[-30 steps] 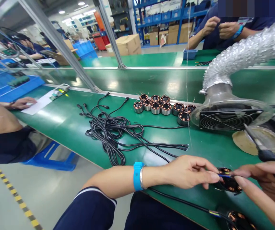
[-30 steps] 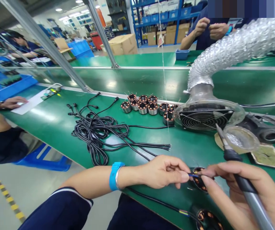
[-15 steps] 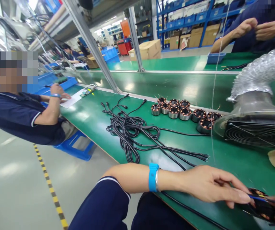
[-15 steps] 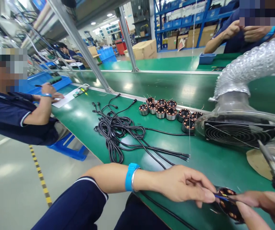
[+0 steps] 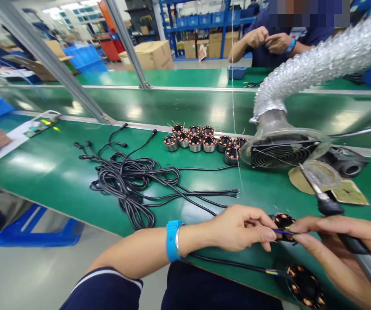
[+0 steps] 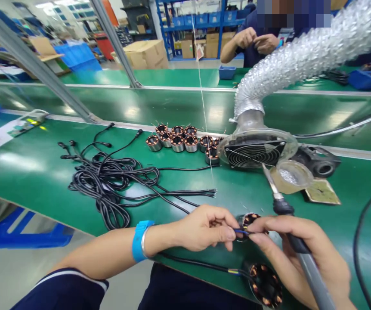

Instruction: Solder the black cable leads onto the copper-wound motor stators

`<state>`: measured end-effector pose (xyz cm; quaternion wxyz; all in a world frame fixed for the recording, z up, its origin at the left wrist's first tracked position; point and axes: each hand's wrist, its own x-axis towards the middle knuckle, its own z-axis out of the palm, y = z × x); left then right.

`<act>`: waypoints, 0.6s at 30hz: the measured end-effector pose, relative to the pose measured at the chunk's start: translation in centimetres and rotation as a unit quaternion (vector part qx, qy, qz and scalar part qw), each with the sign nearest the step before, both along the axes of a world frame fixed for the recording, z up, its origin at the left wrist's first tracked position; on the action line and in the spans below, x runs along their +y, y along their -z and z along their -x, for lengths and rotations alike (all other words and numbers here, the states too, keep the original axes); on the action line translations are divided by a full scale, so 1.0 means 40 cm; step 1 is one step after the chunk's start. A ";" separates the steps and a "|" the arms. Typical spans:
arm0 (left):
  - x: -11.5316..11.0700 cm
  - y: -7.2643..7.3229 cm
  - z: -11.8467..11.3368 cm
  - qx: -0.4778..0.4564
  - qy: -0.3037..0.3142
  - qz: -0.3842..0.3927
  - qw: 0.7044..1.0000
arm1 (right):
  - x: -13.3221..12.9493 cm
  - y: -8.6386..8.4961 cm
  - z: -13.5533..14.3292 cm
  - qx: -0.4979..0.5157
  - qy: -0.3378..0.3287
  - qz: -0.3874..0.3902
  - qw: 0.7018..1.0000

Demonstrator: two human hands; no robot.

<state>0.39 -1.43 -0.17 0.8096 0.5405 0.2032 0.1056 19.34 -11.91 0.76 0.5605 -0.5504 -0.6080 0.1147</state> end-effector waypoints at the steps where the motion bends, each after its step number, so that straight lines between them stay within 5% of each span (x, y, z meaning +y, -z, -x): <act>1: -0.002 0.002 0.001 0.000 0.004 -0.001 1.000 | -0.004 0.000 0.004 -0.024 -0.007 0.001 1.000; 9: -0.020 -0.009 0.011 0.017 0.011 -0.035 0.999 | 0.000 -0.063 -0.003 -0.156 -0.005 -0.026 0.987; 13: -0.022 -0.013 0.017 0.034 0.017 -0.075 0.996 | 0.118 -0.141 -0.086 -0.266 0.191 -0.088 0.941; 16: -0.019 -0.014 0.020 0.035 0.023 -0.099 0.994 | 0.236 -0.177 -0.158 -0.363 0.137 -0.097 0.917; 18: -0.016 -0.015 0.022 0.034 0.025 -0.108 0.993 | 0.294 -0.181 -0.192 -0.408 0.088 -0.027 0.908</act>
